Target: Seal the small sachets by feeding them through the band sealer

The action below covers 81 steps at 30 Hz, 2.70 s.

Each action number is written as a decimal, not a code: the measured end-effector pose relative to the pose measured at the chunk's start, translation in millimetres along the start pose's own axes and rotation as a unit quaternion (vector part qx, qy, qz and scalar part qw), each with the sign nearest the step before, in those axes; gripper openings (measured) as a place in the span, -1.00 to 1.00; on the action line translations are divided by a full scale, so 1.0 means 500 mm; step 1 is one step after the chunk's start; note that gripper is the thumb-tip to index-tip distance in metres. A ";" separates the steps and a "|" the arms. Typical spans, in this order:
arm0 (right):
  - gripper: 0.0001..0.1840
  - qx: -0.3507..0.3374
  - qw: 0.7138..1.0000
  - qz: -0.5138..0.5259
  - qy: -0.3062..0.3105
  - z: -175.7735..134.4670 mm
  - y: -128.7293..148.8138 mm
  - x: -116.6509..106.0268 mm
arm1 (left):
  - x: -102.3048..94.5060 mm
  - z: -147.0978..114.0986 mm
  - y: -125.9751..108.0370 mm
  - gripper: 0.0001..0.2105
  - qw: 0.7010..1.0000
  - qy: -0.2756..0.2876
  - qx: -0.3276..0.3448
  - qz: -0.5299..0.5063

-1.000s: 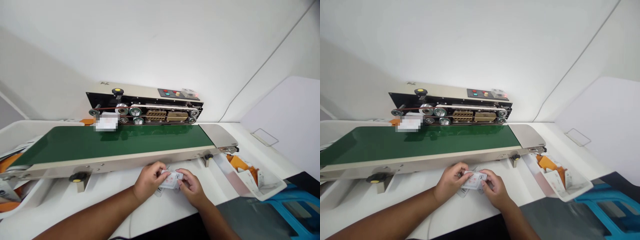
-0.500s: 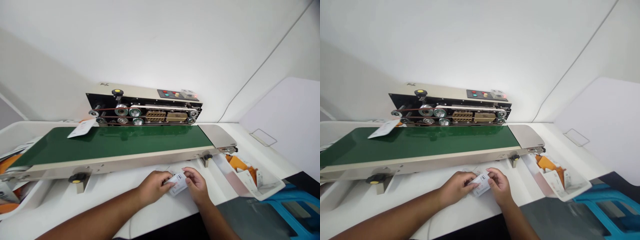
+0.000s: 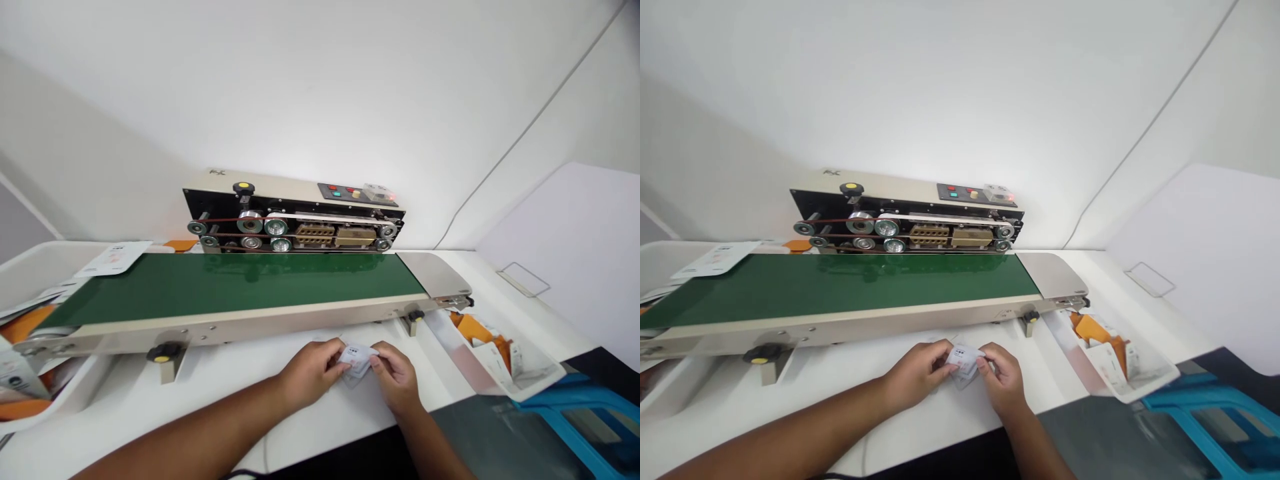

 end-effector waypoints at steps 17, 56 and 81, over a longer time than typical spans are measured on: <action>-0.53 0.162 0.925 0.330 0.099 -0.015 -0.079 0.048 | 0.059 0.002 0.031 -0.69 0.954 0.110 -0.078 -0.269; -0.37 0.206 0.922 0.146 -0.293 0.377 -0.055 -0.342 | 0.009 -0.015 -0.034 -0.82 0.995 0.043 0.071 -0.053; -0.78 -0.140 0.968 -0.186 -0.097 0.178 0.154 -0.095 | 0.065 -0.034 -0.007 -0.25 0.950 0.116 0.184 0.223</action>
Point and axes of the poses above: each hand's wrist, its own z-axis towards the middle knuckle, its own x-axis out of the palm, y = z × x, the point moved 10 cm from there along z, towards the middle knuckle, and after that the axes turned 1 degree about -z, right-handed, at the moved point
